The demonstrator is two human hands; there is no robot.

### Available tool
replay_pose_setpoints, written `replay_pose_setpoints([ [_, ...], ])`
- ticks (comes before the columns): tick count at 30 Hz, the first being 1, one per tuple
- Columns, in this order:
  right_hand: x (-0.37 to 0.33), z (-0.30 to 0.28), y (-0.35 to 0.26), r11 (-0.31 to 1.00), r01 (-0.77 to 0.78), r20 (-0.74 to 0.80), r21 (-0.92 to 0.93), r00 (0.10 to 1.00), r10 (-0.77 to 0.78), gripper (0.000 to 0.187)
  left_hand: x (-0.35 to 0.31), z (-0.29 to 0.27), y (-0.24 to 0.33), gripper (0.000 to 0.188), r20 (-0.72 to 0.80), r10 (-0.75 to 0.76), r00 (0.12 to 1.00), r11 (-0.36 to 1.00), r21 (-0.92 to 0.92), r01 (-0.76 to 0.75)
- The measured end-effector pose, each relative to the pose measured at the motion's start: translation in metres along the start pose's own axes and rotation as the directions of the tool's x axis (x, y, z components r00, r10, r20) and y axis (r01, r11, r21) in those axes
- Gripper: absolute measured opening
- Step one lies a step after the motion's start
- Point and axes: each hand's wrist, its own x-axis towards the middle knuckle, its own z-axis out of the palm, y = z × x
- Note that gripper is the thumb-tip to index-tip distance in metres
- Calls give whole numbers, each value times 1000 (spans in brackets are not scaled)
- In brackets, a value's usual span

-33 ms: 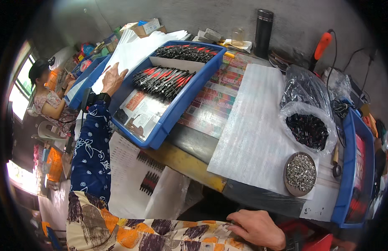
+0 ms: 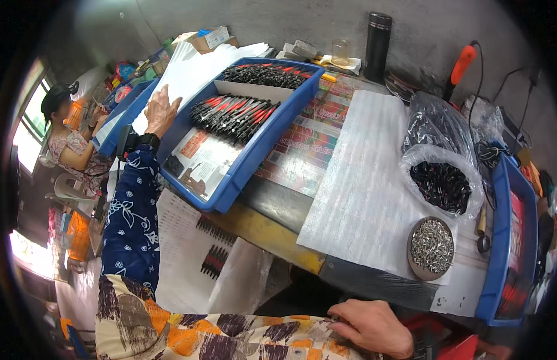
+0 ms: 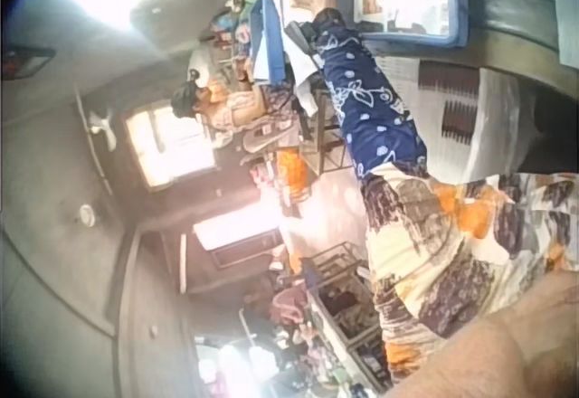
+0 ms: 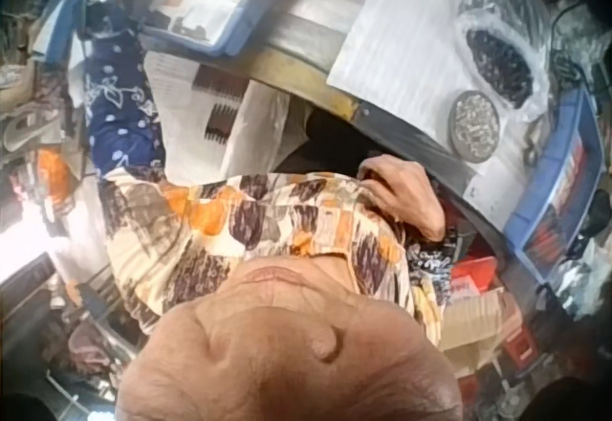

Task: The person repeatedly picks up small metal tools with red handles from a white basket and places them into a blue tray on the table. They handle the tools one at a time, arranging them in rows within the tray. The task continues throughout the clip with no other distinct actions shown.

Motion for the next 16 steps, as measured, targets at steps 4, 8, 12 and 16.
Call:
replay_pose_setpoints([
  [4,-14,-23,-4,997,-51,-80,62,995,56,22,5,-28,45,36,37,203,979,955,-229,-189],
  [8,-29,-40,-4,999,-38,-286,4,957,37,23,-3,-38,103,23,270,420,866,808,-545,-222],
  [12,-44,-52,-2,994,-109,-436,-3,895,97,23,-15,-35,139,19,274,478,834,839,-424,-341],
  [16,-62,-59,7,980,-177,-554,-89,826,99,18,-14,-21,154,28,414,411,812,912,-189,-365],
])
